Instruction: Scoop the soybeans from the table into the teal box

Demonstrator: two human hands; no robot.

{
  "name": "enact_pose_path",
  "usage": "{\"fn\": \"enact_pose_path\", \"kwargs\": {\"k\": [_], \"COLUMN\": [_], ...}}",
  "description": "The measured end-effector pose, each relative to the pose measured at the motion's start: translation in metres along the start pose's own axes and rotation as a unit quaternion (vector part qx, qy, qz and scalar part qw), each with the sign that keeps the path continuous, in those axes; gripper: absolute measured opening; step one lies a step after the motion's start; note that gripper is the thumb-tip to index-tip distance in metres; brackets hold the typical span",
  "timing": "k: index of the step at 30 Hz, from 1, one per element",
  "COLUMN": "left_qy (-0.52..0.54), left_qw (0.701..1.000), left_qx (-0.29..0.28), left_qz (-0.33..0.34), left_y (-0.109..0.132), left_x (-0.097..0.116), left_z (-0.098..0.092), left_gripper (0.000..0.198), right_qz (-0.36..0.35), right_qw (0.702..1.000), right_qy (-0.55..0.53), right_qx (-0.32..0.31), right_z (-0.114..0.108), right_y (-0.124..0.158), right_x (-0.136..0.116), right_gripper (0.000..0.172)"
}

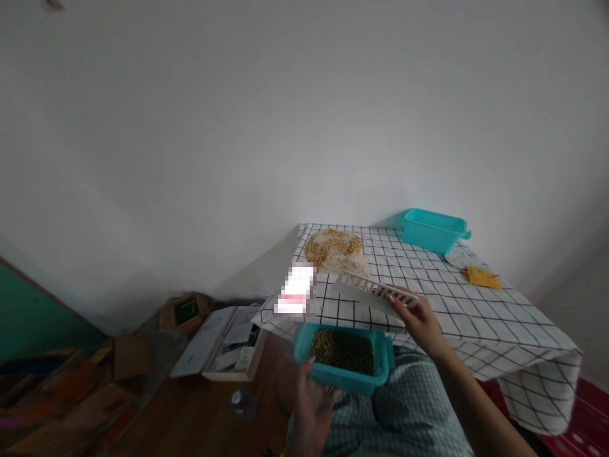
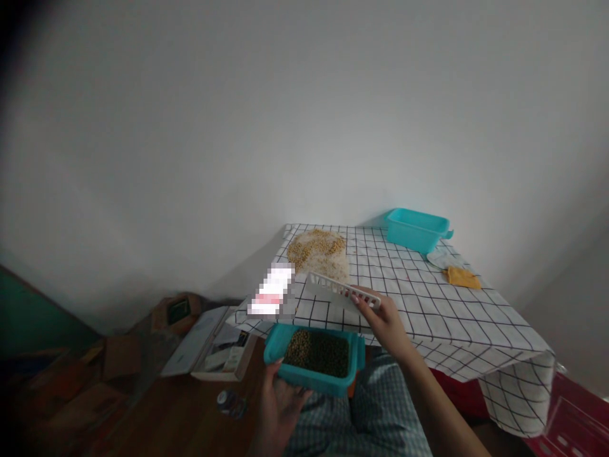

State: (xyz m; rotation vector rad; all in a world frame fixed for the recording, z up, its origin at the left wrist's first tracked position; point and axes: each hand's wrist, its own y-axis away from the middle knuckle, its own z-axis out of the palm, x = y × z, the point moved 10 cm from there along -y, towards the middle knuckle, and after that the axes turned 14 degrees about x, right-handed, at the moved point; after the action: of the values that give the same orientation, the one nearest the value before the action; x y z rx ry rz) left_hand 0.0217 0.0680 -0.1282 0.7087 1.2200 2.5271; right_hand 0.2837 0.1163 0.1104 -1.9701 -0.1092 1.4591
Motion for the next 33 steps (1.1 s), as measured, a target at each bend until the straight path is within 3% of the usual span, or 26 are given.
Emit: {"fn": "enact_pose_path", "kwargs": {"k": [4, 7, 13, 19, 25, 29, 33], "left_qy": [-0.006, -0.006, -0.001, -0.021, -0.006, -0.004, -0.007], "left_qw": [1.0, 1.0, 0.999, 0.999, 0.999, 1.0, 1.0], "left_qx": [0.005, -0.008, -0.019, -0.01, -0.026, -0.018, -0.02], "left_qz": [0.007, 0.027, 0.03, 0.025, 0.025, 0.024, 0.022], "left_y": [-0.005, -0.004, -0.007, -0.015, -0.01, -0.001, 0.002], "left_x": [0.004, 0.01, 0.011, 0.01, 0.01, 0.009, 0.008], "left_z": [-0.004, -0.003, -0.006, -0.013, -0.005, 0.001, 0.002], "left_gripper": [0.056, 0.056, 0.053, 0.05, 0.055, 0.057, 0.059], "right_qz": [-0.031, -0.045, -0.02, 0.042, 0.038, -0.01, -0.045], "right_qw": [0.993, 0.979, 0.963, 0.989, 0.996, 0.984, 0.977], "right_qy": [-0.018, -0.046, -0.078, -0.008, 0.047, 0.124, 0.162], "right_qx": [-0.113, -0.195, -0.257, -0.14, 0.07, 0.131, 0.133], "right_z": [0.038, 0.054, 0.042, -0.015, -0.071, -0.08, -0.067], "right_y": [-0.012, -0.008, 0.011, -0.017, -0.062, -0.062, -0.048], "right_x": [-0.009, -0.015, -0.016, 0.013, 0.04, 0.038, 0.031], "right_gripper": [0.049, 0.042, 0.036, 0.055, 0.062, 0.064, 0.064]}}
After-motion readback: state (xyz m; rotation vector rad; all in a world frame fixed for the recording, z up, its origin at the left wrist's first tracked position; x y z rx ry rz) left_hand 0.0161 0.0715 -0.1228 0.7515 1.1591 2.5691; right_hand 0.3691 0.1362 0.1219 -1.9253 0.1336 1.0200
